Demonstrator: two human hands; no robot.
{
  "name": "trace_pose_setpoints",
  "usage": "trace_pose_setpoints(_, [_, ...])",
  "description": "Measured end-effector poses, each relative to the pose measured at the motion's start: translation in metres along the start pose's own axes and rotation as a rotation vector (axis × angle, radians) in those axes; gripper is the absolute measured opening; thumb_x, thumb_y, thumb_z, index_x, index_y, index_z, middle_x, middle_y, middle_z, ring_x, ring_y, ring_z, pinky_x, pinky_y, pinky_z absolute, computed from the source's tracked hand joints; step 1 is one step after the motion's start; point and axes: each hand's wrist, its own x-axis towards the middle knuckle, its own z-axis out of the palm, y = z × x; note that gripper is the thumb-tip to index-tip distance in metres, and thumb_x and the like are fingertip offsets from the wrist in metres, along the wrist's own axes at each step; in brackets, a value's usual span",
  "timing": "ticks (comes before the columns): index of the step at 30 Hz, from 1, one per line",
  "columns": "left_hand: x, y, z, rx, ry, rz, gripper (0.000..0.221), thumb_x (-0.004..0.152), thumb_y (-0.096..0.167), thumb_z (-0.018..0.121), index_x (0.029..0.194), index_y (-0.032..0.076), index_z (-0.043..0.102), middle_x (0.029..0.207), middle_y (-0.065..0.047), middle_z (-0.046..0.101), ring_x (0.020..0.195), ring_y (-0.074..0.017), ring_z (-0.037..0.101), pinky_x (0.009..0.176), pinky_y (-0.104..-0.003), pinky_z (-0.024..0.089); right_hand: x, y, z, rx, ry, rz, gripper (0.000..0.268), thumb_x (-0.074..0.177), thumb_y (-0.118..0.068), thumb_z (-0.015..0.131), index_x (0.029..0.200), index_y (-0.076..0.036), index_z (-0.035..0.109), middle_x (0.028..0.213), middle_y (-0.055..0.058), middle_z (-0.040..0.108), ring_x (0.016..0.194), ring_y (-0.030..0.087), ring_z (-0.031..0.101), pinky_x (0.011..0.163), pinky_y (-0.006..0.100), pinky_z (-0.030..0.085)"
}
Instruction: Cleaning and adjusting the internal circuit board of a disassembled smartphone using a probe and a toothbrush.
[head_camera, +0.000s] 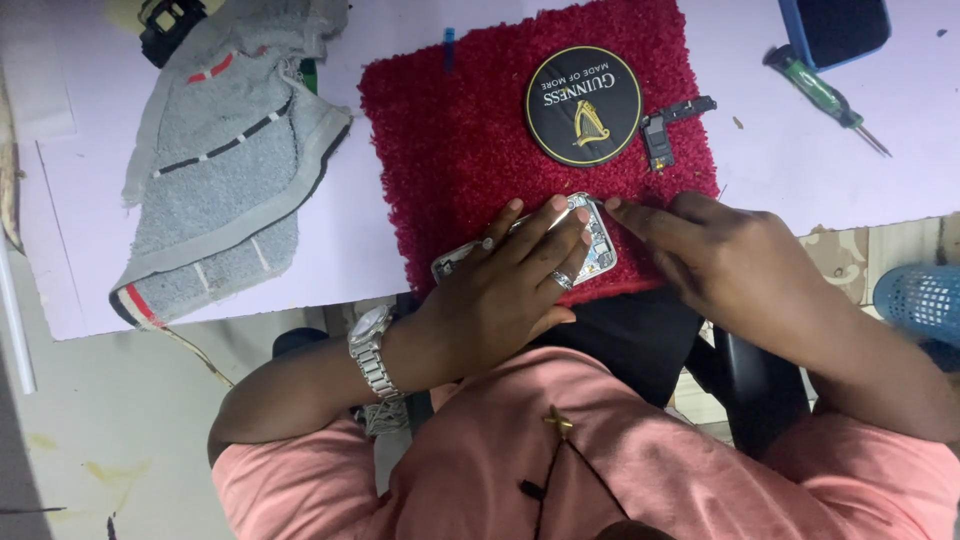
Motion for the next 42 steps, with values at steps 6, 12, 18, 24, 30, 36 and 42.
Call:
trace_pose_setpoints(6, [0.001,-0.004,-0.004,-0.046,-0.003,0.024,0.067,0.106,0.046,0.071,0.154,0.001,0.056,0.166,-0.016,0.049,0.16,-0.0371,0.031,0.134,-0.053,0.023,0.022,0.005,-0.021,0.022,-0.127,-0.012,0.04,0.101,-0.015,0.067,0.141,-0.013,0.071,0.117,0.015,0.077,0.084,0.034,0.077,0.065,0.049,0.061])
trace_pose_setpoints(12, [0.001,-0.007,-0.003,-0.085,0.023,0.044,0.07,0.102,0.044,0.077,0.153,0.0,0.057,0.164,-0.017,0.051,0.16,-0.038,0.032,0.134,-0.052,0.024,0.029,0.019,-0.018,0.084,-0.172,-0.029,0.041,0.1,-0.014,0.066,0.14,-0.017,0.072,0.132,0.014,0.077,0.118,0.033,0.074,0.093,0.05,0.059])
trace_pose_setpoints(18, [0.0,-0.008,0.003,-0.168,0.045,0.047,0.065,0.1,0.039,0.08,0.148,-0.001,0.062,0.165,-0.019,0.048,0.159,-0.0414,0.032,0.134,-0.056,0.025,0.022,0.023,-0.007,0.098,-0.088,-0.108,0.039,0.103,-0.012,0.066,0.141,-0.013,0.069,0.127,0.017,0.076,0.109,0.032,0.076,0.079,0.045,0.061])
trace_pose_setpoints(24, [0.001,-0.008,0.004,-0.199,0.043,0.057,0.068,0.098,0.04,0.081,0.147,-0.003,0.06,0.164,-0.019,0.05,0.159,-0.0434,0.031,0.133,-0.058,0.023,0.02,0.025,0.016,0.014,0.05,-0.198,0.043,0.108,-0.01,0.068,0.151,-0.009,0.066,0.094,0.011,0.069,0.079,0.027,0.07,0.065,0.041,0.056])
trace_pose_setpoints(30, [0.0,-0.007,0.009,0.011,0.052,0.036,0.078,0.093,0.051,0.083,0.151,0.005,0.059,0.164,-0.012,0.052,0.159,-0.0339,0.035,0.134,-0.051,0.026,0.031,0.028,0.011,0.327,0.072,-0.157,0.036,0.109,-0.005,0.061,0.145,-0.003,0.067,0.127,0.016,0.078,0.102,0.03,0.076,0.091,0.041,0.059])
trace_pose_setpoints(36, [0.001,-0.007,0.007,-0.098,0.054,0.039,0.078,0.09,0.042,0.087,0.149,-0.001,0.059,0.159,-0.014,0.053,0.158,-0.0371,0.036,0.132,-0.055,0.029,0.004,0.019,0.016,0.008,0.075,-0.107,0.044,0.109,-0.013,0.06,0.152,-0.018,0.065,0.104,0.005,0.067,0.089,0.023,0.07,0.065,0.039,0.055])
trace_pose_setpoints(42, [-0.001,-0.004,0.004,0.057,0.057,0.031,0.079,0.093,0.052,0.083,0.152,0.006,0.057,0.162,-0.011,0.052,0.159,-0.0331,0.033,0.132,-0.051,0.028,-0.014,0.001,0.019,-0.185,0.067,0.014,0.049,0.108,-0.02,0.067,0.157,-0.024,0.063,0.09,0.002,0.051,0.067,0.022,0.056,0.049,0.041,0.05])
